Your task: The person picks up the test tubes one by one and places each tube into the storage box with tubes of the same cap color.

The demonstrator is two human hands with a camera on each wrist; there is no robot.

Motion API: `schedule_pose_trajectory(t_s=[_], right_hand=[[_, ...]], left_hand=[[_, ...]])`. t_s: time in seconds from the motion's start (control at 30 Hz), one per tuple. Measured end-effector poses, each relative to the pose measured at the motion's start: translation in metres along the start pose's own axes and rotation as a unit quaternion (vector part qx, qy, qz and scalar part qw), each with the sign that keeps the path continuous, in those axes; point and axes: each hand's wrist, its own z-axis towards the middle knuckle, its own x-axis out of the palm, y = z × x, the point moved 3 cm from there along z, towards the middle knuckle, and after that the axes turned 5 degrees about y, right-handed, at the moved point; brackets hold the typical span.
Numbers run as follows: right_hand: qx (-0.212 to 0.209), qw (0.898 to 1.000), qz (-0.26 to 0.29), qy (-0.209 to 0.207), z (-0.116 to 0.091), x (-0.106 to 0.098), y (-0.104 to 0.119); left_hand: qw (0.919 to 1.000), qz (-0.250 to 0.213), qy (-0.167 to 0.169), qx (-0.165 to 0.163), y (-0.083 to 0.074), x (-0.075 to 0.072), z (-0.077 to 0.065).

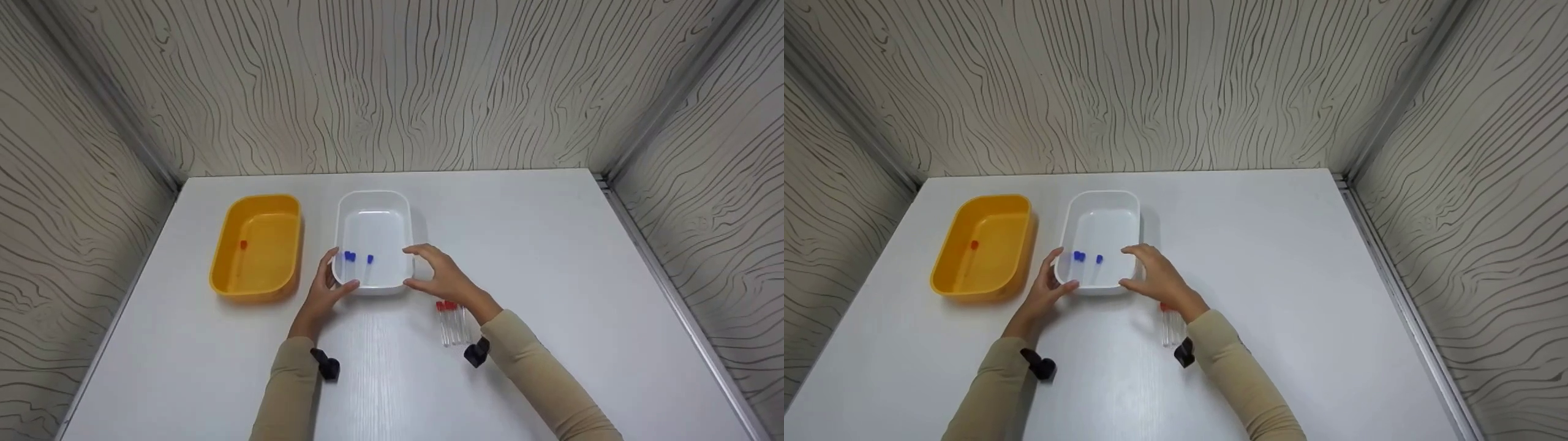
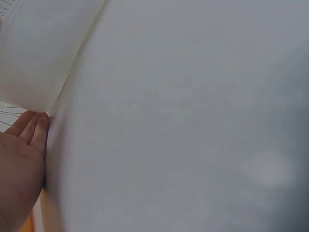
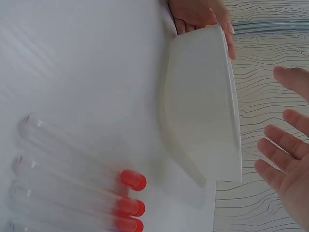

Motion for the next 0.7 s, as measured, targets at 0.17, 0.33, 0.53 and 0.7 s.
schedule_pose_trajectory(t_s=[0.17,0.33,0.53,0.7], right_hand=[[0.006,1.000,-0.002,-0.003,-0.015,-0.005,-0.006],[0.016,1.000,0.002,0.000,-0.032,-0.006,-0.014],[0.022,1.000,-0.008,-0.006,-0.050,-0.009,-0.023],[0.020,1.000,-0.018,-0.006,-0.060,-0.012,-0.026]], left_hand=[[0.9999,0.009,-0.005,-0.007,0.001,0.000,-0.001],[1.0000,0.003,-0.008,0.000,0.005,0.001,-0.001],[0.9999,0.008,-0.004,0.009,0.005,0.001,-0.001],[1.0000,0.009,-0.002,-0.001,0.004,0.000,0.000]])
